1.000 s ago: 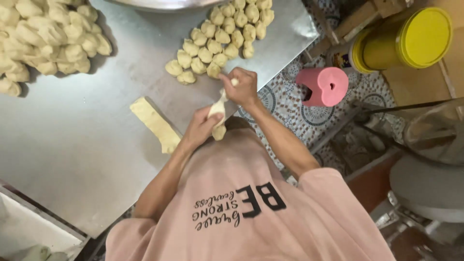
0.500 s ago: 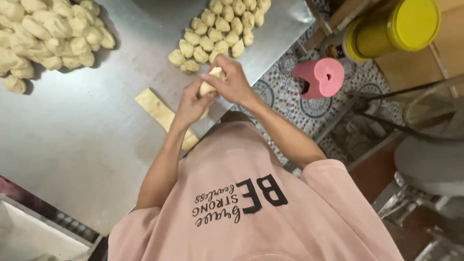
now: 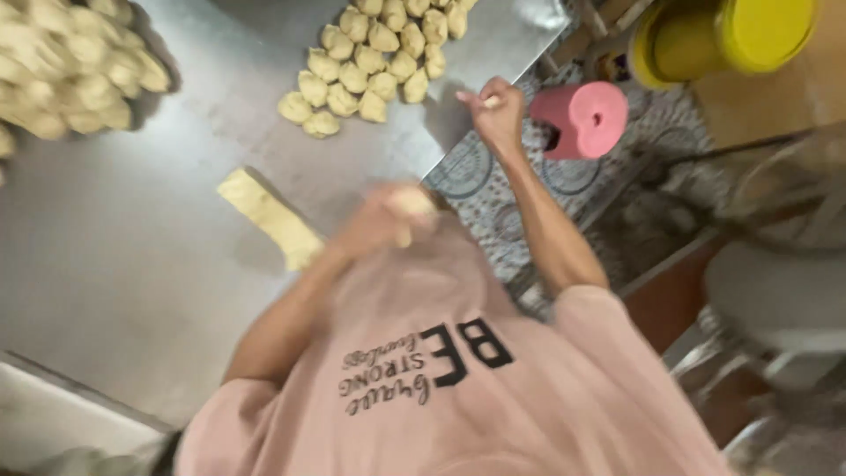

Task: Cutting dough into strips and rapidly shaping small portions into rolls or balls on a metal work surface

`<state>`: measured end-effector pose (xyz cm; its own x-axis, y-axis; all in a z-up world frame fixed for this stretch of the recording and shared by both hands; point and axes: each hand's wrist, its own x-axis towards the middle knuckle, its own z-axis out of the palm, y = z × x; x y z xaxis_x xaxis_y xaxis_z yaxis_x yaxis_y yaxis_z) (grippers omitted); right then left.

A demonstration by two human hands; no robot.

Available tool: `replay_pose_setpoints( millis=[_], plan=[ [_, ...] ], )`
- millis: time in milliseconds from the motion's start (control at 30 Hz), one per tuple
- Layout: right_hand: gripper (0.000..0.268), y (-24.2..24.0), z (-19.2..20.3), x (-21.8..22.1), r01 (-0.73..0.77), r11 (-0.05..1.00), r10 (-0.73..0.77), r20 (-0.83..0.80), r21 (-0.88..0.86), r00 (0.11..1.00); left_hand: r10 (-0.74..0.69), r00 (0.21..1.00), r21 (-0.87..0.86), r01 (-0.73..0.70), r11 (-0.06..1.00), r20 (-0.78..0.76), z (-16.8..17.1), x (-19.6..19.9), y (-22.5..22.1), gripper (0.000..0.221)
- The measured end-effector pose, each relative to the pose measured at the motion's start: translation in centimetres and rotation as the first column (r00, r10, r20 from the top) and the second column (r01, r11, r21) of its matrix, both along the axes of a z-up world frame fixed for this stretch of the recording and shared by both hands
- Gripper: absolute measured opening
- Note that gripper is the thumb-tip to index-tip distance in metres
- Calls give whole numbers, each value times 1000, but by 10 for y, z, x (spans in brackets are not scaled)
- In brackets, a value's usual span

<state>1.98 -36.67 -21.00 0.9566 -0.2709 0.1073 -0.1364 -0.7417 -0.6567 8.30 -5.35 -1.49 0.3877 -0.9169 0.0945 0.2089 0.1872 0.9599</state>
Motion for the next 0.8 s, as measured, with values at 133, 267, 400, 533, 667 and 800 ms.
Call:
replay_pose_setpoints(
  millis=[133, 267, 400, 533, 667, 800],
  plan=[
    [47, -10, 86, 71, 212, 962, -206, -54, 172, 977, 363, 856, 163, -324, 932, -368, -80, 46, -17, 69],
    [50, 31, 164, 87, -138, 952, 117, 94, 273, 989, 436, 884, 212, -464, 860, 166, -73, 53, -40, 109],
    [36, 99, 157, 84, -340, 817, 296, 166, 466, 940, 393, 886, 216, -445, 869, 245, -65, 51, -39, 115],
    [21, 112, 170, 79, -237, 914, 189, 173, 330, 967, 330, 897, 304, -240, 922, -293, -137, 37, -27, 21],
    [27, 136, 167, 52, -464, 885, 446, 369, -43, 816, 181, 855, 141, -128, 982, -486, -151, 6, -15, 26],
    [41, 101, 124, 47, -383, 919, 296, 481, 93, 825, 113, 990, 258, -87, 962, -86, -8, 28, -22, 52]
  ],
)
